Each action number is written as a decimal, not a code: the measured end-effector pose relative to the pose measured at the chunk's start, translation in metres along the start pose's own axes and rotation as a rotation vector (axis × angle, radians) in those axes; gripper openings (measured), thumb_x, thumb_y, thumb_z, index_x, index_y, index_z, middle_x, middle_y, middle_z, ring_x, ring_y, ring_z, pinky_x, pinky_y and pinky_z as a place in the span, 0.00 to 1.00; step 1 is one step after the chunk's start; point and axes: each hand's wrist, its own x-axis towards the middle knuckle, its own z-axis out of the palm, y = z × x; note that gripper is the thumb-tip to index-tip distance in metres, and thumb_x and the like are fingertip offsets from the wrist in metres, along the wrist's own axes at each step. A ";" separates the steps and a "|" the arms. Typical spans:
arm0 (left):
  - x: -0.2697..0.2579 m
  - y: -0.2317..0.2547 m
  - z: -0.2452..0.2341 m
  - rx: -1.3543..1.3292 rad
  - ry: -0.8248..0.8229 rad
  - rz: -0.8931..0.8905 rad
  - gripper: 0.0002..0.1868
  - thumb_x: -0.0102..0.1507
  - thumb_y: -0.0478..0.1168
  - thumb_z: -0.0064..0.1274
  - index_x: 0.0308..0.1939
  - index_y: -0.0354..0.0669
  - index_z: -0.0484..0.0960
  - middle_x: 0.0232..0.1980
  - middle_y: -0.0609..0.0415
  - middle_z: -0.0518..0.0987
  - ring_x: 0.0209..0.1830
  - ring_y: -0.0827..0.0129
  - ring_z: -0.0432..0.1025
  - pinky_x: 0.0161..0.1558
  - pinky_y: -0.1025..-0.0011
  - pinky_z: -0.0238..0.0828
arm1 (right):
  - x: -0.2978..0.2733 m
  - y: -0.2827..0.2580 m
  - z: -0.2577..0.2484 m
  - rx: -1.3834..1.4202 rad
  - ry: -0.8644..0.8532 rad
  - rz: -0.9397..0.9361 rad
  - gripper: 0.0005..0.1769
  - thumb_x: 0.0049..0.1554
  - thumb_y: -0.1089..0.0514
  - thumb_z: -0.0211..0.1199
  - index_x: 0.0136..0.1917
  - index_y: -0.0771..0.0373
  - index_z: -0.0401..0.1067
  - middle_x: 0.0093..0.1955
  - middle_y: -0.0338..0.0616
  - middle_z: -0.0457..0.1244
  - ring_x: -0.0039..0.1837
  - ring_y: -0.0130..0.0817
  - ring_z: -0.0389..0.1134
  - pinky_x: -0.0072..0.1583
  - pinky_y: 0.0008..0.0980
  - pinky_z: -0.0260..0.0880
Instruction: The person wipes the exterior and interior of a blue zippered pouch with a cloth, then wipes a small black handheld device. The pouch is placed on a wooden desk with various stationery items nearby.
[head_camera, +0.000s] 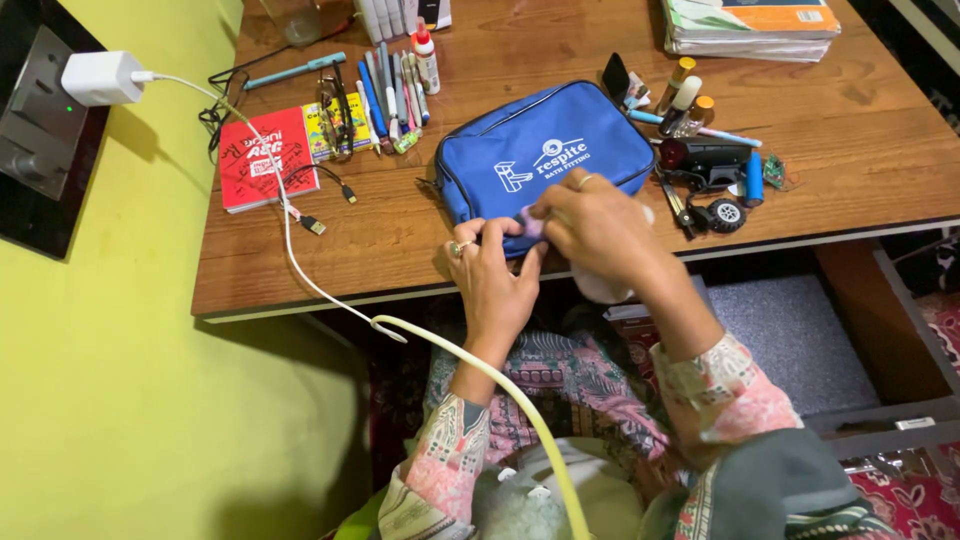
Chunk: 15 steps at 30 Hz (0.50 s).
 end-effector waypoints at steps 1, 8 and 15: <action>0.000 0.000 -0.001 -0.004 -0.008 -0.006 0.19 0.54 0.44 0.68 0.45 0.46 0.80 0.53 0.44 0.70 0.54 0.47 0.63 0.56 0.51 0.59 | 0.000 0.006 -0.005 -0.031 0.004 0.019 0.09 0.56 0.56 0.61 0.48 0.55 0.80 0.53 0.47 0.67 0.55 0.49 0.70 0.54 0.46 0.70; 0.003 0.008 -0.011 0.006 -0.001 -0.009 0.15 0.55 0.45 0.67 0.42 0.48 0.81 0.52 0.47 0.72 0.55 0.48 0.62 0.59 0.52 0.58 | -0.004 0.046 -0.037 -0.121 0.167 0.075 0.11 0.59 0.55 0.61 0.52 0.56 0.81 0.53 0.52 0.67 0.52 0.51 0.69 0.54 0.46 0.70; 0.007 0.023 0.001 0.197 -0.048 0.172 0.13 0.60 0.40 0.62 0.47 0.45 0.81 0.53 0.48 0.74 0.59 0.51 0.64 0.62 0.48 0.55 | -0.018 0.035 -0.013 -0.076 0.199 -0.083 0.06 0.58 0.58 0.63 0.48 0.58 0.79 0.49 0.52 0.67 0.52 0.52 0.68 0.53 0.46 0.70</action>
